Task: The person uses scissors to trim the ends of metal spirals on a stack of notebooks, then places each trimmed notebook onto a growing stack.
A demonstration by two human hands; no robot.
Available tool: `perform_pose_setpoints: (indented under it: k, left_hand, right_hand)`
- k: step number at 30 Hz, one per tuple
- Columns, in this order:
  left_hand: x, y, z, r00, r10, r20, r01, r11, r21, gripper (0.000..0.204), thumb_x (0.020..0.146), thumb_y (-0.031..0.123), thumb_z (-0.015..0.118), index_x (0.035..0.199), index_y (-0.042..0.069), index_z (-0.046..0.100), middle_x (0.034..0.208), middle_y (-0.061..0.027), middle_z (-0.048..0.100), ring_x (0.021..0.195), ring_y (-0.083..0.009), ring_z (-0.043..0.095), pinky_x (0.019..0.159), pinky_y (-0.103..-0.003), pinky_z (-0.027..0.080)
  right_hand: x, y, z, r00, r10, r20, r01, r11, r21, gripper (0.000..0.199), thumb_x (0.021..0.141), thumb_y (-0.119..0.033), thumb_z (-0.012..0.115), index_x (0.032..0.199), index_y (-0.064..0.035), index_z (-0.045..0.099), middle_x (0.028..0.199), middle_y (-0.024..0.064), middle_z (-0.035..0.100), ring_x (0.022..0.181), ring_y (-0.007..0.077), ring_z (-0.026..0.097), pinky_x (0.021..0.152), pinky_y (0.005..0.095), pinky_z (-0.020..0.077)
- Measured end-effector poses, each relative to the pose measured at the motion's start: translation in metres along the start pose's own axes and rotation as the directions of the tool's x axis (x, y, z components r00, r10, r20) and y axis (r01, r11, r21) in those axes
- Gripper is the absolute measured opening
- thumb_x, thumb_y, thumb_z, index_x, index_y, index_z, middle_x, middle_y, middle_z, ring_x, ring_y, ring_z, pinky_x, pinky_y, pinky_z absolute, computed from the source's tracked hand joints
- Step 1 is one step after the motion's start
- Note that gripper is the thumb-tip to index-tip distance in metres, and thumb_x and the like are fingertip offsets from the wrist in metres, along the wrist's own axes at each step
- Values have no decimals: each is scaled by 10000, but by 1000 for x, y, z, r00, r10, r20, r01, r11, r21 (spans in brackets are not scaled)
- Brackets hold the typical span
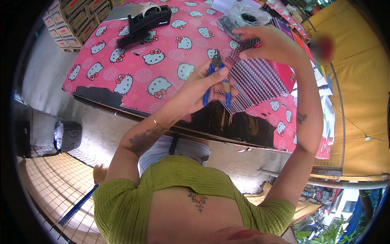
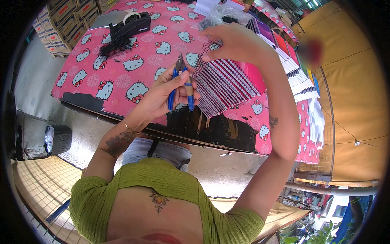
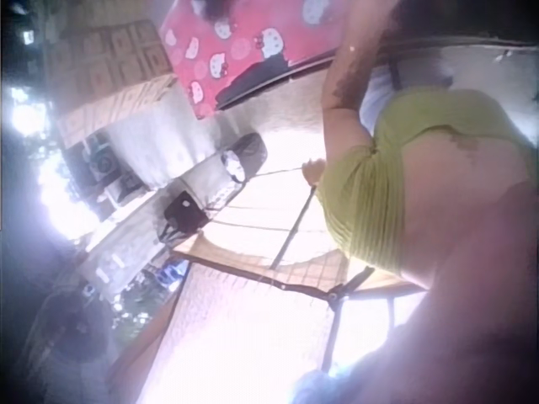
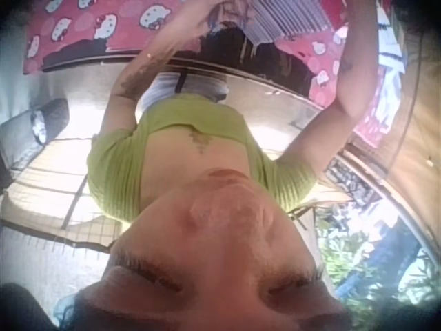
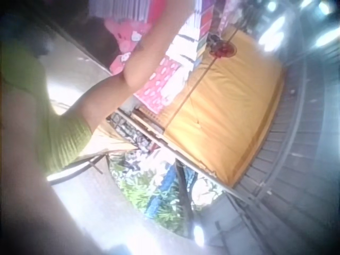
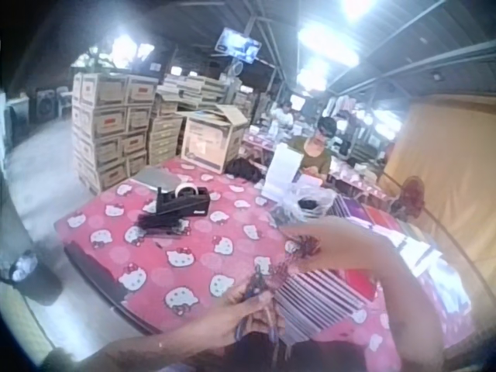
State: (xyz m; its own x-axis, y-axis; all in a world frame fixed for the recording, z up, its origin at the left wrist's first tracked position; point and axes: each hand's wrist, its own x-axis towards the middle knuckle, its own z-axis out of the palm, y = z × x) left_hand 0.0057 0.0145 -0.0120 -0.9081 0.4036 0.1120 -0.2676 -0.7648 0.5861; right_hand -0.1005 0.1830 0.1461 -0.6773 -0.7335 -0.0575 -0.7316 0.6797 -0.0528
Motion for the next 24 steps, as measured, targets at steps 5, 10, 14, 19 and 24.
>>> perform_pose_setpoints:
  k: [5, 10, 14, 19, 24]
  left_hand:
    - [0, -3, -5, 999, -39, -33, 47, 961, 274, 301, 944, 195, 604, 1214, 66, 570, 908, -26, 625, 816, -120, 617, 730, -277, 499]
    - [30, -19, -1, 976, 138, 166, -209, 801, 561, 272, 931, 220, 615, 1120, 24, 616, 853, 1, 610, 755, -70, 560, 669, -239, 451]
    - [52, -15, 2, 977, 198, 81, -211, 843, 494, 210, 922, 174, 585, 1019, -8, 625, 843, -17, 629, 750, -91, 577, 664, -244, 459]
    - [48, -10, -9, 989, 135, 65, -150, 871, 468, 329, 946, 244, 558, 1182, 16, 580, 992, -69, 638, 905, -142, 619, 819, -295, 488]
    - [18, -7, 11, 985, 140, -100, -91, 916, 390, 260, 967, 212, 483, 1123, 8, 517, 889, -16, 583, 806, -78, 525, 706, -227, 417]
  right_hand:
    - [-37, 32, 4, 991, 18, -136, -24, 999, -45, 887, 745, -567, 726, 1459, -159, 392, 1423, 191, 461, 1353, 347, 399, 1089, 414, 336]
    - [-52, 39, 5, 984, 179, 14, -175, 941, 290, 943, 751, -616, 705, 1473, -114, 363, 1447, 189, 439, 1355, 308, 402, 1106, 395, 309]
    - [-50, 40, 14, 985, 170, 37, -172, 920, 351, 921, 773, -618, 684, 1464, -92, 377, 1440, 189, 446, 1348, 299, 408, 1111, 379, 298]
    - [-45, 31, 11, 983, 182, 14, -179, 947, 265, 870, 796, -584, 674, 1454, -89, 393, 1429, 182, 460, 1356, 305, 397, 1115, 359, 294]
    - [-34, 22, 7, 996, -29, -84, 40, 990, 135, 674, 843, -344, 693, 1414, -80, 450, 1375, 143, 516, 1285, 231, 464, 1093, 336, 313]
